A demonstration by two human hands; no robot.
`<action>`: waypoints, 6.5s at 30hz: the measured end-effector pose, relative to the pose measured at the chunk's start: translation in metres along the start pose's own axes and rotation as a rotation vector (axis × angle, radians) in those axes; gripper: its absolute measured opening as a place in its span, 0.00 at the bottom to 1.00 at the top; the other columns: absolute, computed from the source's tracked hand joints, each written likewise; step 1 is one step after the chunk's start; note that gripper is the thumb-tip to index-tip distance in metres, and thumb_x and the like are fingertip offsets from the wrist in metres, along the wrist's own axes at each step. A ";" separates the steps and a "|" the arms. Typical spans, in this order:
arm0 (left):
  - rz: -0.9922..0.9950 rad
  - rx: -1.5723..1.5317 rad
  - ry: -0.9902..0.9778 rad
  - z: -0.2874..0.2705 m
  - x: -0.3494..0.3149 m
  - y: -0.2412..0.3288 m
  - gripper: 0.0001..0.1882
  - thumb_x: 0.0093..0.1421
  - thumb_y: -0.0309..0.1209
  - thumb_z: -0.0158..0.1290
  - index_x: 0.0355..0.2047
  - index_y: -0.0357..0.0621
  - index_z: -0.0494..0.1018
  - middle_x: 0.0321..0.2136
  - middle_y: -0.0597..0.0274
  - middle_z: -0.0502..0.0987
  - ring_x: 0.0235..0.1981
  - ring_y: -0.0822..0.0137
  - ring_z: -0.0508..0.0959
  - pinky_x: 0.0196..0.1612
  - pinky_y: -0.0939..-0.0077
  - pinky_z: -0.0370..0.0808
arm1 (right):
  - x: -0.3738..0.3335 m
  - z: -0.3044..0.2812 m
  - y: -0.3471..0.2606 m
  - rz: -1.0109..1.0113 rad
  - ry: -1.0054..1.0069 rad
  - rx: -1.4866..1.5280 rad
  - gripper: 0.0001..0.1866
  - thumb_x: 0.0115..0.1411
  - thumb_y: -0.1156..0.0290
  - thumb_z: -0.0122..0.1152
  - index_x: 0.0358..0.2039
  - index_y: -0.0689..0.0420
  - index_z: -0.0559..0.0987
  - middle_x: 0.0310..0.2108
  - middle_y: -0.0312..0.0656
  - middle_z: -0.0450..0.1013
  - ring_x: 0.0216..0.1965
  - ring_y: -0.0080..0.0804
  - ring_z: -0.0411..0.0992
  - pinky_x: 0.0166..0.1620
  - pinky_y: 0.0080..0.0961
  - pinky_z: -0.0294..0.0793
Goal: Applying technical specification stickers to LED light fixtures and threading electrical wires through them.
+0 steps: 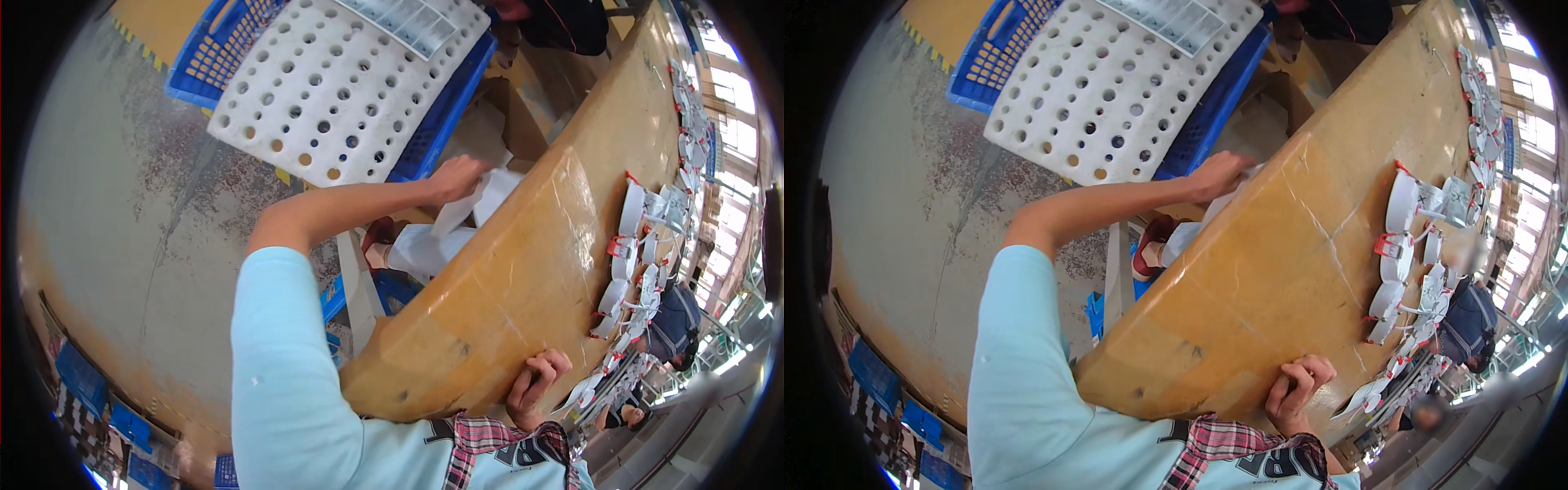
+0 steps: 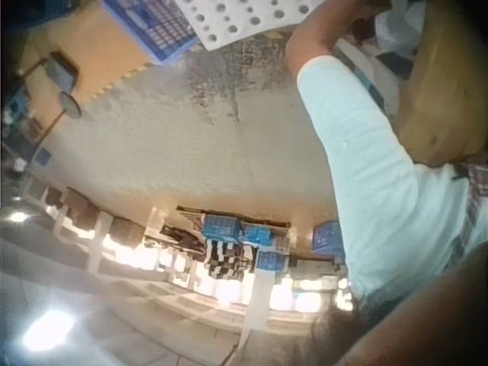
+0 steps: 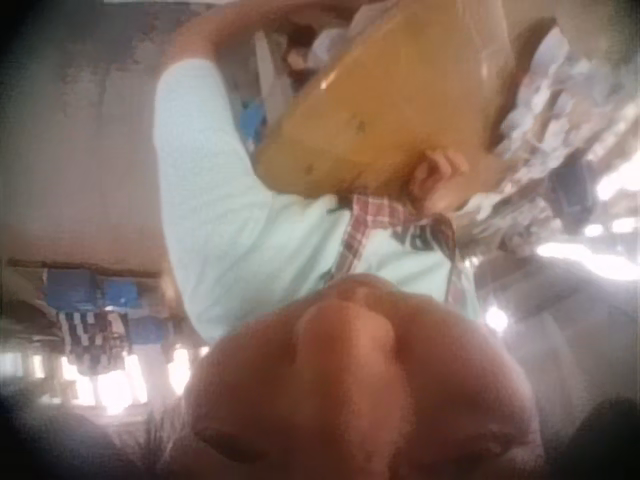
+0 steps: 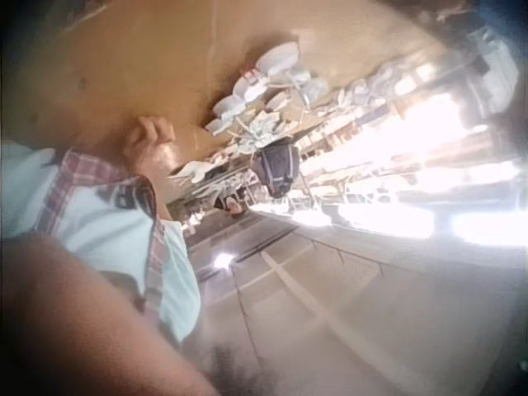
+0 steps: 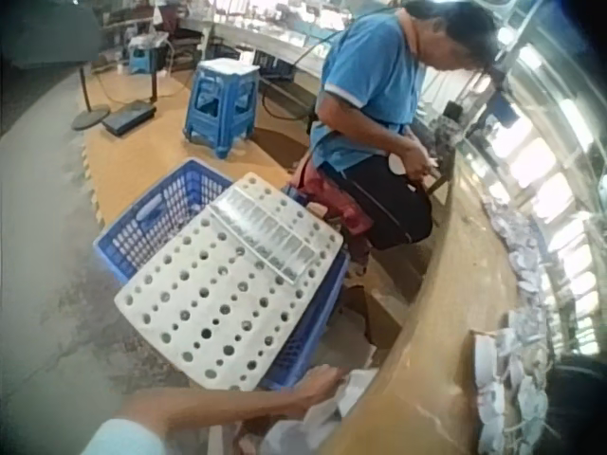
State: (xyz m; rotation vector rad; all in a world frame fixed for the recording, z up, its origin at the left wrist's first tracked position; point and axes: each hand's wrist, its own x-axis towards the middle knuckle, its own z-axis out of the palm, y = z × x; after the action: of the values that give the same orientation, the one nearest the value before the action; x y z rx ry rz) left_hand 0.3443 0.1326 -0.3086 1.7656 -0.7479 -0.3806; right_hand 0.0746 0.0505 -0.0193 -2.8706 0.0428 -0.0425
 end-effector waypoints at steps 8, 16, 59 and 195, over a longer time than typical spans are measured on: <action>-0.081 0.389 -0.045 0.103 0.062 -0.068 0.16 0.52 0.23 0.52 0.43 0.34 0.71 0.45 0.41 0.72 0.42 0.46 0.78 0.47 0.58 0.74 | -0.005 0.005 -0.001 0.016 0.075 -0.050 0.15 0.49 0.78 0.53 0.37 0.49 0.68 0.35 0.41 0.62 0.38 0.38 0.60 0.44 0.37 0.60; -0.041 0.256 -0.036 -0.122 -0.197 -0.105 0.19 0.56 0.28 0.56 0.48 0.34 0.72 0.38 0.52 0.77 0.41 0.62 0.78 0.48 0.75 0.72 | -0.005 0.001 0.017 -0.025 0.095 -0.004 0.22 0.45 0.80 0.59 0.42 0.47 0.72 0.40 0.37 0.64 0.44 0.39 0.61 0.47 0.38 0.65; 1.014 0.289 -0.792 0.262 -0.082 0.456 0.25 0.55 0.23 0.55 0.54 0.39 0.66 0.54 0.50 0.68 0.58 0.51 0.66 0.60 0.59 0.63 | -0.330 -0.112 0.244 0.928 0.887 -0.272 0.26 0.50 0.73 0.67 0.50 0.59 0.70 0.51 0.49 0.64 0.54 0.47 0.63 0.57 0.37 0.63; -0.013 0.671 -0.004 0.066 -0.123 0.354 0.13 0.63 0.26 0.51 0.48 0.43 0.70 0.26 0.57 0.70 0.25 0.65 0.70 0.31 0.71 0.70 | -0.218 -0.055 0.155 0.519 0.415 0.215 0.16 0.56 0.81 0.56 0.47 0.57 0.77 0.25 0.43 0.63 0.30 0.39 0.63 0.34 0.34 0.65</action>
State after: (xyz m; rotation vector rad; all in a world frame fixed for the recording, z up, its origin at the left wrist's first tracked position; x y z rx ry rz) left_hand 0.1090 0.1036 -0.0113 2.3944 -0.9360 -0.1416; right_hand -0.1491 -0.1058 -0.0130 -2.5016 0.8017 -0.5017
